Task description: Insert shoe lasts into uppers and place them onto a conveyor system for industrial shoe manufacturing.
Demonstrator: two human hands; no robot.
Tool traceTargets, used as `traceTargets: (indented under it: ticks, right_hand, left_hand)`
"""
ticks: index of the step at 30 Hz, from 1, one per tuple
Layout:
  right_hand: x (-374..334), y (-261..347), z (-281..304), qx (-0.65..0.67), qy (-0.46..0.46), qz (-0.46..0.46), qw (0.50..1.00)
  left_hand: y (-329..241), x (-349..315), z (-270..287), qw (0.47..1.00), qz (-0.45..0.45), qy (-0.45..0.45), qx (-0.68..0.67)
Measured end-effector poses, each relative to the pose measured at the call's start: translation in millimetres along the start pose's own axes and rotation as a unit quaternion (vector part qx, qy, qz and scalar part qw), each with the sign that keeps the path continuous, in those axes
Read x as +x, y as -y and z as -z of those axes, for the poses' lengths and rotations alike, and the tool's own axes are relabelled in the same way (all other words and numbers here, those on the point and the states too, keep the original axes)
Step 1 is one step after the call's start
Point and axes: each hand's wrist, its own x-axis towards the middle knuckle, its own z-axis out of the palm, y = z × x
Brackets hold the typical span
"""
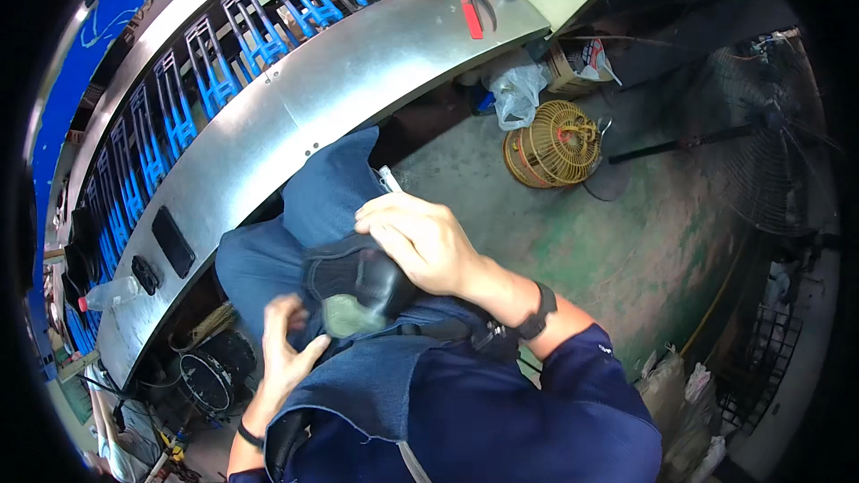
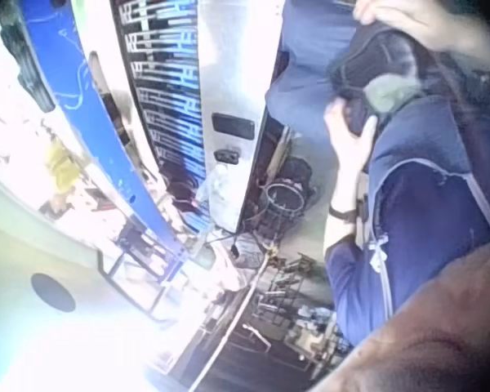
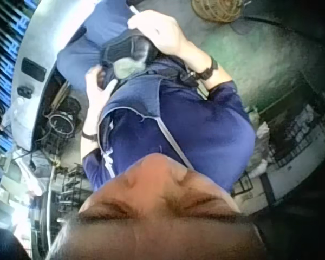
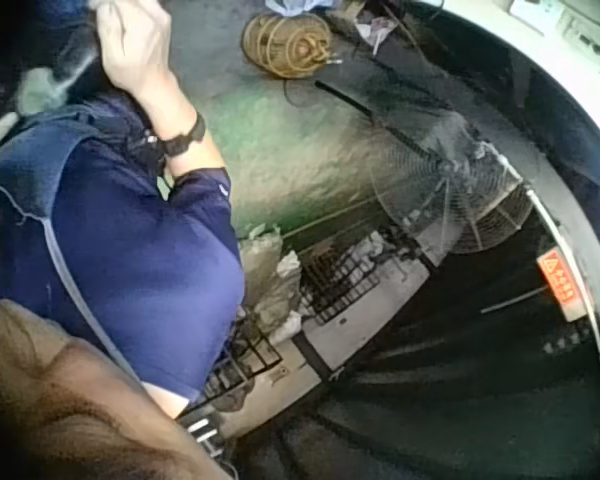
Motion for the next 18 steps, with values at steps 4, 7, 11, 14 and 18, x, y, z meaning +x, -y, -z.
traceTargets:
  ticks: [4, 7, 11, 14, 18]
  right_hand:
    - [4, -51, -12, 0.116, 0.004, -0.179, 0.977]
    - [7, -50, -17, 0.115, -0.045, -0.142, 0.982]
    - [-11, -55, -30, 0.051, -0.154, -0.036, 0.986]
    - [5, -67, -38, 0.08, -0.176, -0.036, 0.98]
    - [36, -66, -46, 0.069, -0.148, -0.088, 0.983]
  left_hand:
    - [-12, 77, -10, 0.924, -0.33, -0.041, 0.19]
    - [-12, 104, -23, 0.914, -0.383, -0.062, 0.122]
    - [-13, 116, -29, 0.893, -0.428, -0.079, 0.114]
    - [-11, 119, -30, 0.903, -0.405, -0.106, 0.098]
    - [-15, 119, -15, 0.941, -0.318, -0.108, 0.031]
